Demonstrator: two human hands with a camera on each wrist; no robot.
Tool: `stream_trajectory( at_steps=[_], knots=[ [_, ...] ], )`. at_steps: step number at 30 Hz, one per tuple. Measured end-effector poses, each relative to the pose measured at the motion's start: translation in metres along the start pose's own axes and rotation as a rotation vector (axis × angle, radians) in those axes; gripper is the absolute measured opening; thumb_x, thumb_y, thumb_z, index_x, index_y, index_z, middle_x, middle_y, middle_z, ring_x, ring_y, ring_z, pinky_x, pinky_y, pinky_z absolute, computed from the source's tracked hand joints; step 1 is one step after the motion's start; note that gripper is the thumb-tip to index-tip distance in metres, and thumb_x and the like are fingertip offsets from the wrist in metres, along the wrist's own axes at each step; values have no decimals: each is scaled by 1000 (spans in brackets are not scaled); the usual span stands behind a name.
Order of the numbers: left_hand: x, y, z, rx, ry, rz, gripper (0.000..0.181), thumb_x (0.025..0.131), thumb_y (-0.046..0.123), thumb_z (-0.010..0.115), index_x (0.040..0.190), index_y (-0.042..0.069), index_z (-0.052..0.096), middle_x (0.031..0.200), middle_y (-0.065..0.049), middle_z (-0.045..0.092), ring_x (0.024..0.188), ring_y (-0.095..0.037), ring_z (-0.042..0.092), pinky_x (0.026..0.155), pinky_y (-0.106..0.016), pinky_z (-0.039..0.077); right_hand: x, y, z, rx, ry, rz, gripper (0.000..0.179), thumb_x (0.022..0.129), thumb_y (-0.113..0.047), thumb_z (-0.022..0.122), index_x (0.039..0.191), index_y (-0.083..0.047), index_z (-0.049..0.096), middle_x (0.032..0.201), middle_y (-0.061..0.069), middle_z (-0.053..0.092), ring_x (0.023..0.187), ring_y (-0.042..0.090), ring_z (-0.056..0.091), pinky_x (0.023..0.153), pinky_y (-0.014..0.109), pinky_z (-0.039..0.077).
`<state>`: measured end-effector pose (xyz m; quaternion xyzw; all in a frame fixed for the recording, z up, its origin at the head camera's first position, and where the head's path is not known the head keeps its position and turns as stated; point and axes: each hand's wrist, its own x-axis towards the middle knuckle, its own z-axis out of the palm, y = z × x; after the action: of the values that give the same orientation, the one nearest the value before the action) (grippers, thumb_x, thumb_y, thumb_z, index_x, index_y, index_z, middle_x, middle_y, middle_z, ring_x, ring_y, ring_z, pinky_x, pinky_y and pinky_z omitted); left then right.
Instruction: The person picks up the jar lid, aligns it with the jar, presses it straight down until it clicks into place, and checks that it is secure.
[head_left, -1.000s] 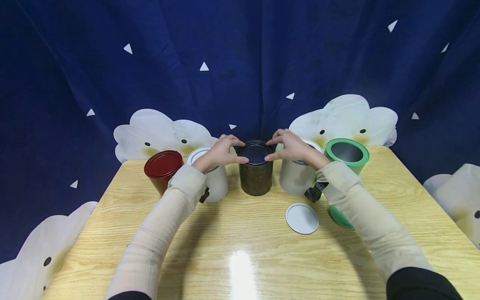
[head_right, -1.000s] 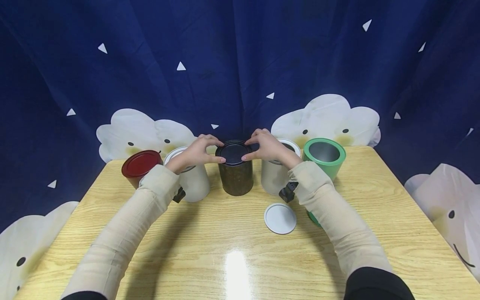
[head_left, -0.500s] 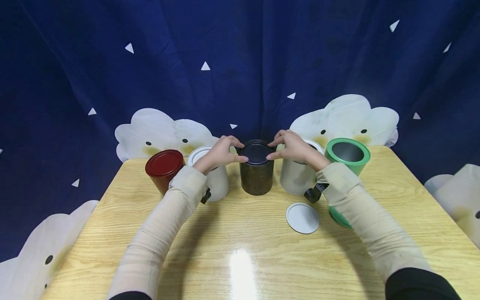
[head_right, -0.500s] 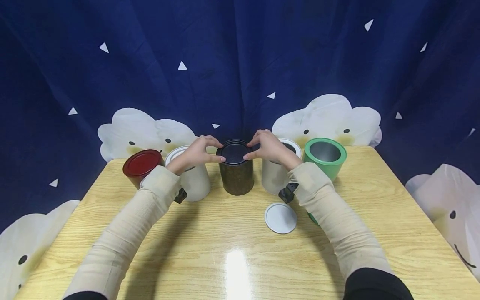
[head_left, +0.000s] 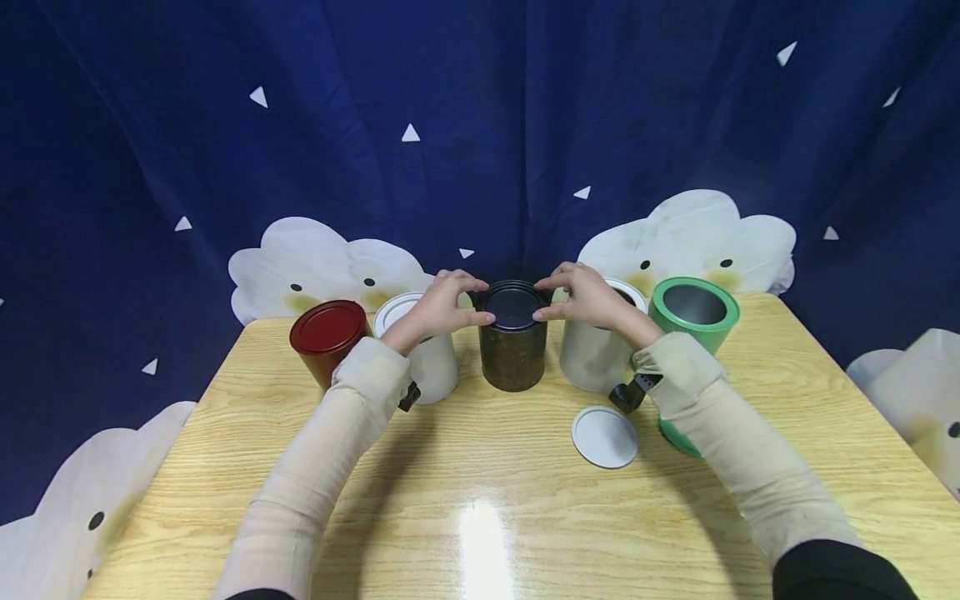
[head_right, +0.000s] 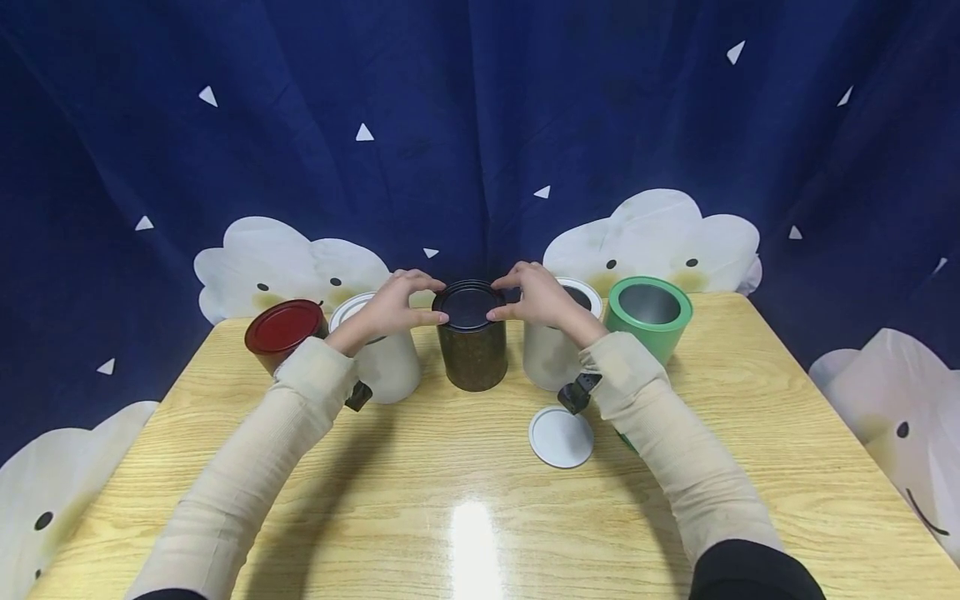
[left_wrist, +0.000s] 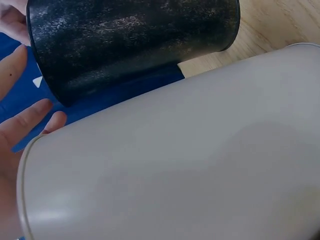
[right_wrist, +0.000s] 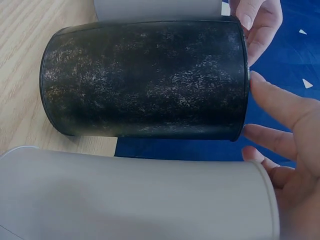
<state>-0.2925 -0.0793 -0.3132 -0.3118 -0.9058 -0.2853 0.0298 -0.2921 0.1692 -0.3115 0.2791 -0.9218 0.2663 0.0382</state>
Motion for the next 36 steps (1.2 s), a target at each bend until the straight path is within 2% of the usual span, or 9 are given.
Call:
stream_trajectory(
  at_steps=[8, 14, 25, 36],
  knots=[
    [-8, 3, -2, -49, 26, 30, 52, 76, 25, 74, 118, -1, 59, 112, -16, 56, 107, -30, 42, 92, -40, 31, -6, -3, -3, -9, 41, -28, 48, 72, -27, 77, 110, 0, 65, 86, 12, 56, 69, 22, 47, 62, 31, 37],
    [-14, 7, -2, -56, 43, 64, 53, 75, 24, 75, 118, -2, 58, 112, -16, 56, 106, -30, 43, 92, -40, 32, -14, -5, -5, 15, 79, -74, 46, 70, -24, 79, 107, 0, 66, 80, 7, 55, 68, 24, 49, 62, 31, 38],
    [-25, 13, -7, -97, 76, 87, 53, 74, 23, 75, 119, -1, 58, 112, -15, 57, 107, -29, 42, 93, -40, 32, -29, -10, -11, 19, 122, -75, 46, 69, -24, 80, 107, -2, 67, 88, 8, 59, 73, 20, 48, 66, 32, 38],
    [-38, 19, -6, -119, 112, 153, 54, 72, 20, 77, 118, -2, 59, 112, -13, 58, 106, -26, 44, 93, -39, 32, -47, -15, -18, 24, 138, -105, 48, 67, -21, 81, 108, -1, 66, 82, 9, 53, 73, 20, 44, 65, 31, 34]
  ],
)
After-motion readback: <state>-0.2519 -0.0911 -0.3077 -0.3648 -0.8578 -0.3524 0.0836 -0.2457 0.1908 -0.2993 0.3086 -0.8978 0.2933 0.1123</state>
